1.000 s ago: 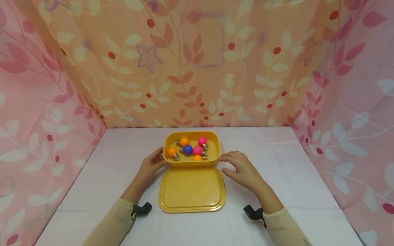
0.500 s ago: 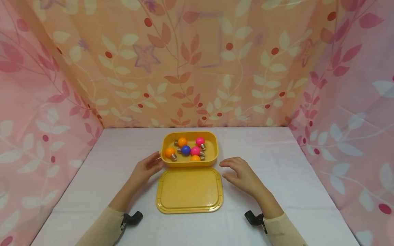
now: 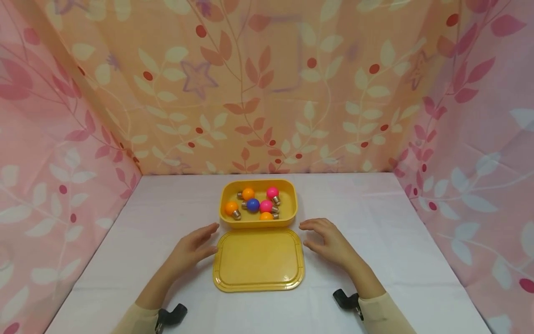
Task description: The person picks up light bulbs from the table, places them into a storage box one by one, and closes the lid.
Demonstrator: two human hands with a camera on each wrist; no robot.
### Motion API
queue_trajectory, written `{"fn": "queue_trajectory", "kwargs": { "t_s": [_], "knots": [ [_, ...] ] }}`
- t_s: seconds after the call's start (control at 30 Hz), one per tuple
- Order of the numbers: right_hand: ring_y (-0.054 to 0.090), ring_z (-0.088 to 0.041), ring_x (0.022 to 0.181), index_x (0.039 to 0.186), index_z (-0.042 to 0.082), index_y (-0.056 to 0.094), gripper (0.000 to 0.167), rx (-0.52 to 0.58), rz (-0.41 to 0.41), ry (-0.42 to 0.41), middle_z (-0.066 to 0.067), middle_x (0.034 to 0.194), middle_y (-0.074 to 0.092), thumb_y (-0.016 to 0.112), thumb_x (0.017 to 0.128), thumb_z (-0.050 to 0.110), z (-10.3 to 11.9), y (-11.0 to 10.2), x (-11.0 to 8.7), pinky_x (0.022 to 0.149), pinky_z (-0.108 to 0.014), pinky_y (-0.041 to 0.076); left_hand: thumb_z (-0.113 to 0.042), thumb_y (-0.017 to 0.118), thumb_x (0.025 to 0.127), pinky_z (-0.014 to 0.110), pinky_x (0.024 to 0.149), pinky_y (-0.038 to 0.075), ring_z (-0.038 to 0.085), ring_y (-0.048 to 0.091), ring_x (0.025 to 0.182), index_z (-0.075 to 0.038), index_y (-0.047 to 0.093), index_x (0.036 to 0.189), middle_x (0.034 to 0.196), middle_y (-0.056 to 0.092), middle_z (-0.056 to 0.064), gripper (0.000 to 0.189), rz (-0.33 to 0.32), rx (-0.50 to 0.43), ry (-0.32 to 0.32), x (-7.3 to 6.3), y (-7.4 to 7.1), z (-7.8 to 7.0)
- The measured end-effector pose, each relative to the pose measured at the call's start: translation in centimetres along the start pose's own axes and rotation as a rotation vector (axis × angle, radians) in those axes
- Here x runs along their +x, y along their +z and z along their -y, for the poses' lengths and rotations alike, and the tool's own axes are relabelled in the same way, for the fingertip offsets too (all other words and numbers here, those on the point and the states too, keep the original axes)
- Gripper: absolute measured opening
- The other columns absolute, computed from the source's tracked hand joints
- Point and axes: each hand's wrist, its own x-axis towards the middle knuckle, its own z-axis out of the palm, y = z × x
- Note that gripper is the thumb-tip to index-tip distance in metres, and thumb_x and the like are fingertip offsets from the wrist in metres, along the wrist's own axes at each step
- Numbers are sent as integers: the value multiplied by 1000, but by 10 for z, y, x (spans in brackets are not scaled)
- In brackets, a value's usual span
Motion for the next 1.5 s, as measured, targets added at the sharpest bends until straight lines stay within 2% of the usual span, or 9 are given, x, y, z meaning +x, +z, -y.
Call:
{"fn": "queue_trajectory", "kwargs": {
  "t_s": [0.07,0.17,0.23,0.37,0.5,0.8,1.1,1.33,1.5],
  "knots": [
    [58,-21,126,126,13,71,43,12,0,-9,6,131,67,84,86,14,-2,2,-2,111,-21,42,-21,81,90,46,117,38,27,45,146,-14,50,153,156,50,1,71,4,-27,13,-3,0,3],
    [57,-22,127,128,13,70,44,24,9,-4,6,132,67,84,86,14,-4,4,-5,112,-21,42,-23,82,89,49,118,37,28,45,146,-18,51,152,156,51,1,71,20,-18,21,-8,1,7],
    [56,-21,129,130,14,70,46,37,25,22,7,134,65,84,86,16,-5,6,-7,113,-19,40,-26,84,87,51,119,36,28,44,146,-21,53,152,155,51,0,72,32,21,13,-9,1,9],
    [53,-19,133,135,17,67,50,63,68,63,8,140,62,83,88,24,-8,8,-11,114,-15,36,-32,87,82,55,122,32,30,41,148,-21,52,152,158,48,3,79,81,124,23,-10,0,13],
    [51,-21,136,139,17,64,56,72,106,50,6,145,59,83,88,30,-14,10,-13,116,-16,32,-36,89,80,54,124,27,30,35,151,-18,48,154,161,43,5,87,135,202,51,-9,0,16],
    [47,-21,140,146,20,59,63,52,168,17,6,149,56,82,89,34,-21,10,-14,118,-33,33,-46,89,76,54,126,22,24,24,156,-20,45,156,165,35,-6,95,211,277,75,-9,-2,17],
    [39,-25,147,147,24,58,65,28,248,25,8,155,51,81,88,38,-22,8,-18,117,-49,23,-50,88,75,55,126,21,27,24,156,-17,43,157,166,34,0,99,260,308,106,-7,-5,16],
    [34,-27,150,148,27,56,71,37,288,65,12,156,49,82,85,47,-20,7,-19,119,-62,24,-54,88,70,53,125,24,27,26,156,-14,43,157,165,36,4,106,279,366,145,-8,-10,18],
    [32,-28,151,149,28,56,74,30,307,88,14,156,48,81,84,51,-19,8,-18,120,-65,21,-53,89,70,55,125,24,27,25,156,-15,42,158,165,36,5,107,293,377,149,-8,-12,18]
  ]
}}
